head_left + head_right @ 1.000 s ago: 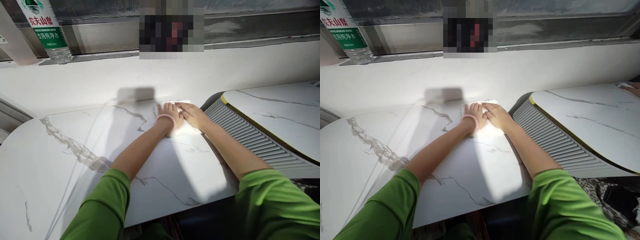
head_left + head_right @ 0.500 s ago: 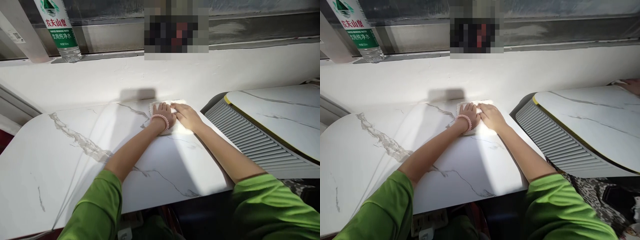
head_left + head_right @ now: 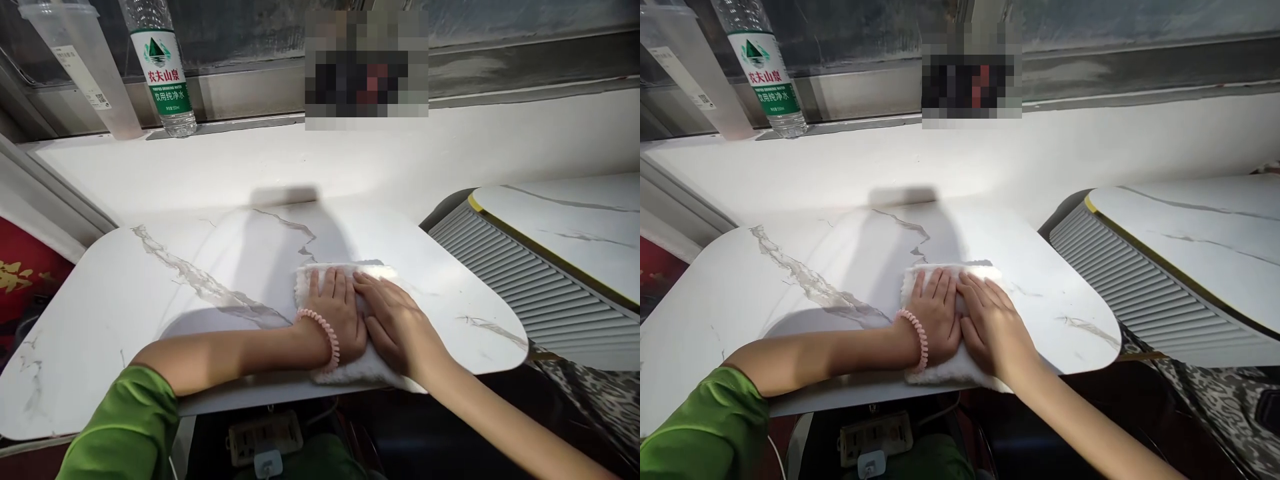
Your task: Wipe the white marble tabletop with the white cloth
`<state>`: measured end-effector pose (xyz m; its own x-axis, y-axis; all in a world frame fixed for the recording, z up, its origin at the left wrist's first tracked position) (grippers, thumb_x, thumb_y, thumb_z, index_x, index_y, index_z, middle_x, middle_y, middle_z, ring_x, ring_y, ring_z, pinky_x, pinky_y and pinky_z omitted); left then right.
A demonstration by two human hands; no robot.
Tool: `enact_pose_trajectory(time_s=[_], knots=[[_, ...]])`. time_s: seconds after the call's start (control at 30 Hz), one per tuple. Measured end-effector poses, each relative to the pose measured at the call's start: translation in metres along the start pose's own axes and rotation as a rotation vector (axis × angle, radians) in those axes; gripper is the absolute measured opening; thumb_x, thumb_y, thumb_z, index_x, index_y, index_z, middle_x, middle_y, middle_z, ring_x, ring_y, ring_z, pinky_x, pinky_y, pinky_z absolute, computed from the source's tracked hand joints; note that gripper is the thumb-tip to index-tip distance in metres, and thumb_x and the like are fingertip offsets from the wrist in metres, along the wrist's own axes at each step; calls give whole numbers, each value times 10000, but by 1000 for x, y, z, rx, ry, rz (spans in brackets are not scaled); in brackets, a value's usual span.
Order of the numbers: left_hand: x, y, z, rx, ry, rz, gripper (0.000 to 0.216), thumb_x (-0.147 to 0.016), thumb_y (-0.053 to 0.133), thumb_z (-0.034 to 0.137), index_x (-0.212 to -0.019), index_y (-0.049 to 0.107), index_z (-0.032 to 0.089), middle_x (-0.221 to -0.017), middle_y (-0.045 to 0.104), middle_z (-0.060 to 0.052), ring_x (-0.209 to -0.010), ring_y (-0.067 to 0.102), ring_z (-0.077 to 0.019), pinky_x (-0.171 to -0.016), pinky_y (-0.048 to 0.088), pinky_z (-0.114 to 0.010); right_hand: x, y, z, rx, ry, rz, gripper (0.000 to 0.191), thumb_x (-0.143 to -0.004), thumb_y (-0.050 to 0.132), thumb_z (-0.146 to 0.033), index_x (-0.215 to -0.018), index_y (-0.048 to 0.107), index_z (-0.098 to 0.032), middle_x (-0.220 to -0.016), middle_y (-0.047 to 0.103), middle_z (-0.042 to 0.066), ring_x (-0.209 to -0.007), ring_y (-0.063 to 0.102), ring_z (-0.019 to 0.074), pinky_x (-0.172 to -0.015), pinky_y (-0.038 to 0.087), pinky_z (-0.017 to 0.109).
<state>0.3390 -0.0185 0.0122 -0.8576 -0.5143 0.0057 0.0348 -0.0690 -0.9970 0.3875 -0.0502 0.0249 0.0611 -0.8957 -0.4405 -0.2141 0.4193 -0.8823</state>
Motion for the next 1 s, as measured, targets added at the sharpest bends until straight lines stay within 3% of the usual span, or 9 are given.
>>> enact_pose_trajectory(time_s=[0.17,0.4,0.57,0.67,0.77,0.9,1.0], knots=[[-38,-1,-26,39,-72,14,627,-953,261,325,-1477,286,-19,-1552,283,-191,-1455,196,-321,-1199,131,-507,-43,13,26,-36,-15,-15,516,-788,400,-167,-1281,551,-136,-1297,610,147,-1204,557,313,-1035,448,504],[-118,-2,-102,68,-194,-3,612,-949,207,283,-1497,241,12,-1581,231,-143,-1468,168,-254,-1199,102,-478,-142,53,69,-44,-6,-51,432,-796,365,-155,-1143,622,-135,-1162,675,140,-1075,610,296,-929,485,413],[-154,-5,-144,80,-298,5,603,-957,164,276,-1499,235,23,-1587,219,-128,-1466,174,-231,-1197,99,-488,-184,63,104,85,211,42,340,-783,425,-184,-1027,661,-158,-1019,708,150,-955,626,324,-836,492,443],[-158,-7,-148,85,-306,22,596,-954,188,271,-1498,250,36,-1585,228,-127,-1463,186,-228,-1197,98,-486,-186,66,107,107,212,71,360,-796,412,-168,-1050,667,-149,-1053,705,148,-1038,611,333,-987,416,531],[-151,-7,-145,81,-304,26,598,-954,198,277,-1500,243,37,-1587,223,-124,-1466,177,-227,-1196,93,-495,-179,71,101,59,142,58,432,-833,363,-166,-1168,633,-139,-1231,651,122,-1237,520,306,-1126,280,561],[-128,-5,-136,72,-298,10,607,-959,194,289,-1505,217,25,-1595,185,-128,-1475,143,-223,-1195,75,-499,-158,70,91,-1,180,33,475,-867,351,-213,-1272,583,-122,-1359,572,124,-1307,471,287,-1121,327,514],[-98,-6,-121,69,-261,10,603,-966,195,296,-1505,221,26,-1592,190,-129,-1474,145,-222,-1196,78,-497,-132,61,65,38,170,11,499,-887,328,-218,-1292,560,-44,-1382,538,186,-1320,456,306,-1116,329,498]])
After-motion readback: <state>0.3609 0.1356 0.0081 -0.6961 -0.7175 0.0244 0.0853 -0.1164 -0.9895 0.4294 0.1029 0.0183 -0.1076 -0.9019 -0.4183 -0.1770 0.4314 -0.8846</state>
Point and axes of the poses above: each hand's wrist, its own x-axis away from the middle knuckle, its own y-axis out of the palm, z = x × y, the point moved 10 cm from there along -x, towards the middle knuckle
